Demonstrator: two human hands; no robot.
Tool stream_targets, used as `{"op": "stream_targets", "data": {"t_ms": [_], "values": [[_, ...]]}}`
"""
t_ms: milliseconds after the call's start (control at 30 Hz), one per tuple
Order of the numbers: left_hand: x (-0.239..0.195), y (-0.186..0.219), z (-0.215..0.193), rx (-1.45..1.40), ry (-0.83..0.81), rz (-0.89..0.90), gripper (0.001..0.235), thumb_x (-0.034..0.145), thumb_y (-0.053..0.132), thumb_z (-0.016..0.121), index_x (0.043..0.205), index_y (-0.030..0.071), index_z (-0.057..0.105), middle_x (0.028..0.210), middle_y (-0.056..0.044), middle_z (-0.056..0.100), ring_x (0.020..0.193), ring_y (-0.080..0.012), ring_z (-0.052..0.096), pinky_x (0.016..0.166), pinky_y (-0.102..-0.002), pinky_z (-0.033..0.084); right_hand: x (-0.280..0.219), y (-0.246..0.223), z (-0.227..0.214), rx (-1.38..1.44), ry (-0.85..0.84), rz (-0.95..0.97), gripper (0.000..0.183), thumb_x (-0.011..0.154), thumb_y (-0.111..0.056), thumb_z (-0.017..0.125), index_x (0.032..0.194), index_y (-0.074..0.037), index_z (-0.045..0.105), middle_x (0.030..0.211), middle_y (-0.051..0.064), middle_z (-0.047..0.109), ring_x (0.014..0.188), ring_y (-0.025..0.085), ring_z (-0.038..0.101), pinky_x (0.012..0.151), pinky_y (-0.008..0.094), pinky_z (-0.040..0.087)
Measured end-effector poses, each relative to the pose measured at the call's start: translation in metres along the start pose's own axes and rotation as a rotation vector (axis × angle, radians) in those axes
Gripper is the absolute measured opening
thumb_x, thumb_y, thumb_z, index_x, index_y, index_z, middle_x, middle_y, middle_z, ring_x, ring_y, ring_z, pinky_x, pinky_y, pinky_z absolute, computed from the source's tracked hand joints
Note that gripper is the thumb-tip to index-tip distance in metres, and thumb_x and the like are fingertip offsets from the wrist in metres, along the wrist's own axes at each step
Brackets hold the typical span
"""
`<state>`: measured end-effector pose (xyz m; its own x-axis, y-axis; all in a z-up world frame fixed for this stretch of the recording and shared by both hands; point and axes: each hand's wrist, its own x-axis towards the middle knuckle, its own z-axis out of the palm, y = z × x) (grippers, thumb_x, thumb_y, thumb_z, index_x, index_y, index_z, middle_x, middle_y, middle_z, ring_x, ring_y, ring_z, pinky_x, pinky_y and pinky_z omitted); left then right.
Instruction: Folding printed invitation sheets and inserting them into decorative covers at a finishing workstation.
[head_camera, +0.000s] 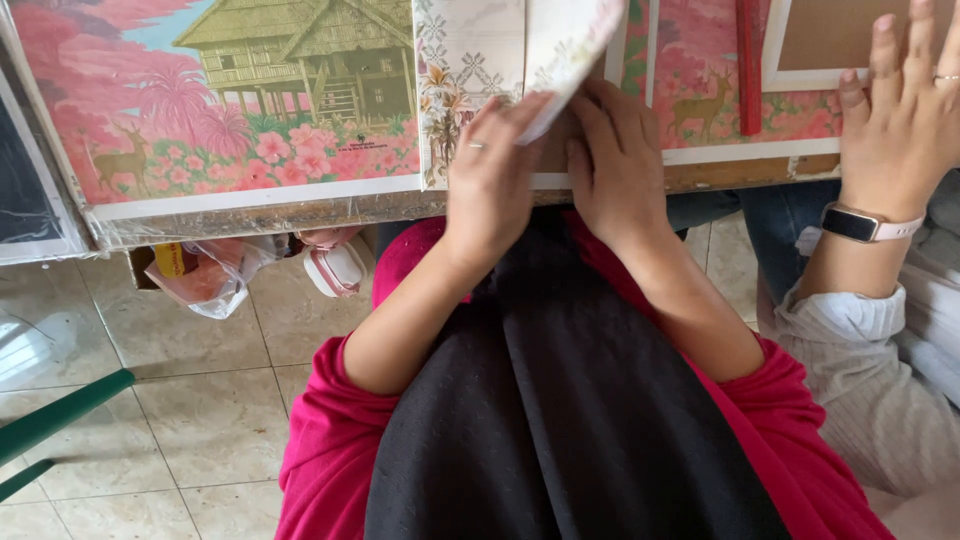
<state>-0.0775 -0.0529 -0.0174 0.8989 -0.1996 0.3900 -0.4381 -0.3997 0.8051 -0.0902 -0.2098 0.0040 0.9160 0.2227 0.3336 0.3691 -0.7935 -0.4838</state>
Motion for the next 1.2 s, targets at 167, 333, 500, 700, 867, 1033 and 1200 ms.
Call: {"op": "stream_targets", "data": {"t_ms": [167,333,500,700,867,1033,1200], "values": [[-0.032,-0.08,-0.03,-0.37,0.667,-0.189,0.025,0.099,0.007,0.054,0.122,-0.001,0.05,0.119,-0.015,0.053,0.11,-0.0258,0.054,0.098,-0.037,0.041,0.005,0.002,0.0,-0.201,-0.041,0.007,0.026,0.096,-0.014,0.052,0.118,0.0,0.057,0.121,0.017,0.052,0.106,0.035,0.051,0.09,0.046,0.04],[0.052,0.004,-0.125,-0.569,1.042,-0.788,0.067,0.075,0.046,0.056,0.127,0.005,0.052,0.128,-0.023,0.054,0.107,-0.0323,0.066,0.087,-0.045,0.061,0.013,0.002,0.001,-0.226,0.023,-0.022,0.013,0.096,-0.009,0.057,0.107,-0.004,0.058,0.108,0.017,0.047,0.095,0.033,0.047,0.081,0.043,0.044],[0.048,-0.036,-0.141,-0.839,1.261,-0.769,0.085,0.06,0.03,0.07,0.135,-0.003,0.048,0.128,-0.021,0.057,0.103,-0.0275,0.06,0.089,-0.045,0.054,0.012,-0.003,0.002,-0.219,-0.008,-0.029,0.013,0.098,-0.007,0.06,0.11,-0.003,0.058,0.109,0.018,0.044,0.099,0.036,0.047,0.083,0.048,0.042],[0.053,-0.017,-0.156,-0.45,0.714,-0.177,0.027,0.104,0.031,0.053,0.12,0.012,0.063,0.115,-0.009,0.066,0.104,-0.0215,0.061,0.087,-0.04,0.052,0.011,-0.002,0.013,-0.524,0.0,-0.041,0.029,0.093,-0.009,0.051,0.122,-0.011,0.054,0.109,0.012,0.047,0.087,0.029,0.043,0.072,0.04,0.033],[0.058,-0.03,-0.185,-0.155,0.724,-0.12,0.022,0.096,0.019,0.055,0.112,0.008,0.065,0.106,-0.013,0.067,0.097,-0.0262,0.063,0.08,-0.042,0.052,0.012,-0.009,0.006,-0.557,-0.038,-0.059,0.046,0.089,-0.005,0.063,0.133,-0.013,0.053,0.122,0.012,0.046,0.095,0.034,0.048,0.076,0.046,0.042],[0.033,-0.018,-0.153,0.324,0.399,0.139,0.024,0.096,0.014,0.054,0.117,0.007,0.063,0.107,-0.013,0.066,0.103,-0.0256,0.062,0.092,-0.039,0.046,0.011,0.003,0.007,-0.555,-0.009,-0.146,0.04,0.092,-0.011,0.057,0.133,-0.011,0.058,0.117,0.011,0.044,0.098,0.031,0.044,0.08,0.043,0.036],[0.025,0.059,-0.092,0.426,0.096,0.693,0.015,0.096,0.027,0.059,0.101,0.017,0.069,0.104,-0.008,0.069,0.101,-0.0276,0.066,0.094,-0.038,0.053,0.06,-0.099,-0.036,1.246,0.202,0.397,0.053,0.101,-0.059,0.039,0.137,-0.021,0.048,0.138,-0.001,0.049,0.128,0.014,0.046,0.119,0.04,0.033]]}}
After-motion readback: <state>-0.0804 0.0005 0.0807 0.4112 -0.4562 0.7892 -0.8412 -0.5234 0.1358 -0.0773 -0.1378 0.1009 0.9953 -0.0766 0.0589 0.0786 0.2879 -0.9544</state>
